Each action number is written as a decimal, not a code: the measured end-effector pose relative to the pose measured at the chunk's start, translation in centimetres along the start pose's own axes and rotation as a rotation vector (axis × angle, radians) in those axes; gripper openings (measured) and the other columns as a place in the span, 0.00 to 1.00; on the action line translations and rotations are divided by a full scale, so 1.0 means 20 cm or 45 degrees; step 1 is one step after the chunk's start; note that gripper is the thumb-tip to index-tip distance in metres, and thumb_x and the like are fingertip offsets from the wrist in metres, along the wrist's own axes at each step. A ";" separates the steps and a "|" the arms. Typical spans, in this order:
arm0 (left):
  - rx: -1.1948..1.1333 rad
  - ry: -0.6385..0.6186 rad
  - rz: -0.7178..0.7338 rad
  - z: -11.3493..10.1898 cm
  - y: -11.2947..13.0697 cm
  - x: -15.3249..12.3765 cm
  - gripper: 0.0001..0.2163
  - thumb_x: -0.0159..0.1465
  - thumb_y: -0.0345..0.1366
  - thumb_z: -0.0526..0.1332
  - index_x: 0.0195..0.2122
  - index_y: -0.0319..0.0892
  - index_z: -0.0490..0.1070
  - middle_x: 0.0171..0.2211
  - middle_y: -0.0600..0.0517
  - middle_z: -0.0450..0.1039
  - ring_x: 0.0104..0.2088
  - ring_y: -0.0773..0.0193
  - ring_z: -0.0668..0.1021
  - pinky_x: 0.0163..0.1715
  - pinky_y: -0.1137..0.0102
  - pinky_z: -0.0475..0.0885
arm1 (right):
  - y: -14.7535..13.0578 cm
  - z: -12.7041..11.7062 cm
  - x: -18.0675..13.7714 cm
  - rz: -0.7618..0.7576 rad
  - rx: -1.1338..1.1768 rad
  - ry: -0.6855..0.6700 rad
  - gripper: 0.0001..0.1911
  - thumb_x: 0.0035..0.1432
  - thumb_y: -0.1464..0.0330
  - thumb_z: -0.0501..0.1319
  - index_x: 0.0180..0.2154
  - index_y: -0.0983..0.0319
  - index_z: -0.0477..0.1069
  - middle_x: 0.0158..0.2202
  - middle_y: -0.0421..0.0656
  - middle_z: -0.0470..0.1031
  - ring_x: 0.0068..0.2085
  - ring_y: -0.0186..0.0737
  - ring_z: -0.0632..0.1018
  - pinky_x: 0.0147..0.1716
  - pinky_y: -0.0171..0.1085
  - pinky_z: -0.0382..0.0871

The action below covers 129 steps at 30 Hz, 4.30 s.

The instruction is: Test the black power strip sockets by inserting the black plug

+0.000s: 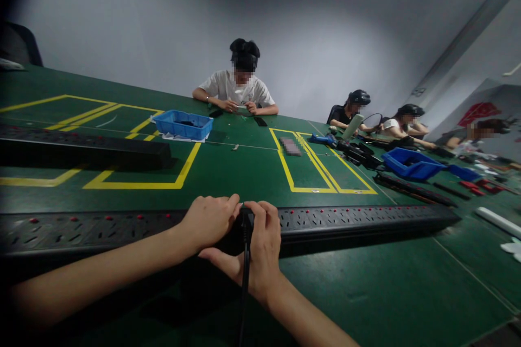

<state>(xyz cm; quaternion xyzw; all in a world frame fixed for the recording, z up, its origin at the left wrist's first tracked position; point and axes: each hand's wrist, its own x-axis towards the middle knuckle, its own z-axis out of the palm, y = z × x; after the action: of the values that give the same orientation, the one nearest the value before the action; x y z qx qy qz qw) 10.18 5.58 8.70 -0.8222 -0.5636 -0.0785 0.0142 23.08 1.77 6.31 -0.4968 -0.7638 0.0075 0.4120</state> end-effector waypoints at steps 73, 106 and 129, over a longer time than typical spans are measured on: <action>-0.002 -0.015 0.212 0.00 -0.03 0.00 0.12 0.63 0.32 0.42 0.36 0.40 0.63 0.31 0.46 0.73 0.34 0.53 0.75 0.34 0.59 0.66 | 0.06 0.00 0.00 -0.076 0.021 -0.111 0.17 0.54 0.68 0.56 0.47 0.60 0.59 0.45 0.47 0.62 0.45 0.42 0.67 0.44 0.44 0.64; 0.016 0.008 0.267 0.02 -0.04 0.00 0.12 0.62 0.30 0.40 0.37 0.38 0.62 0.31 0.44 0.72 0.35 0.54 0.75 0.39 0.58 0.65 | 0.05 0.02 0.00 -0.022 -0.038 -0.060 0.12 0.53 0.69 0.55 0.42 0.60 0.62 0.42 0.46 0.64 0.41 0.42 0.70 0.40 0.43 0.66; 0.004 0.007 0.288 0.02 -0.04 0.00 0.10 0.61 0.30 0.43 0.38 0.39 0.61 0.28 0.46 0.72 0.32 0.55 0.76 0.39 0.57 0.65 | 0.07 0.02 0.01 -0.010 -0.021 -0.090 0.13 0.53 0.67 0.56 0.42 0.61 0.61 0.42 0.46 0.63 0.42 0.41 0.69 0.41 0.42 0.65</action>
<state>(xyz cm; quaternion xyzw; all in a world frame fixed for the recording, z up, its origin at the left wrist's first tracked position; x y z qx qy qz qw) 9.41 5.87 8.20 -0.8803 -0.4674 -0.0776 0.0259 23.76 2.72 5.57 -0.4966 -0.7798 0.0170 0.3807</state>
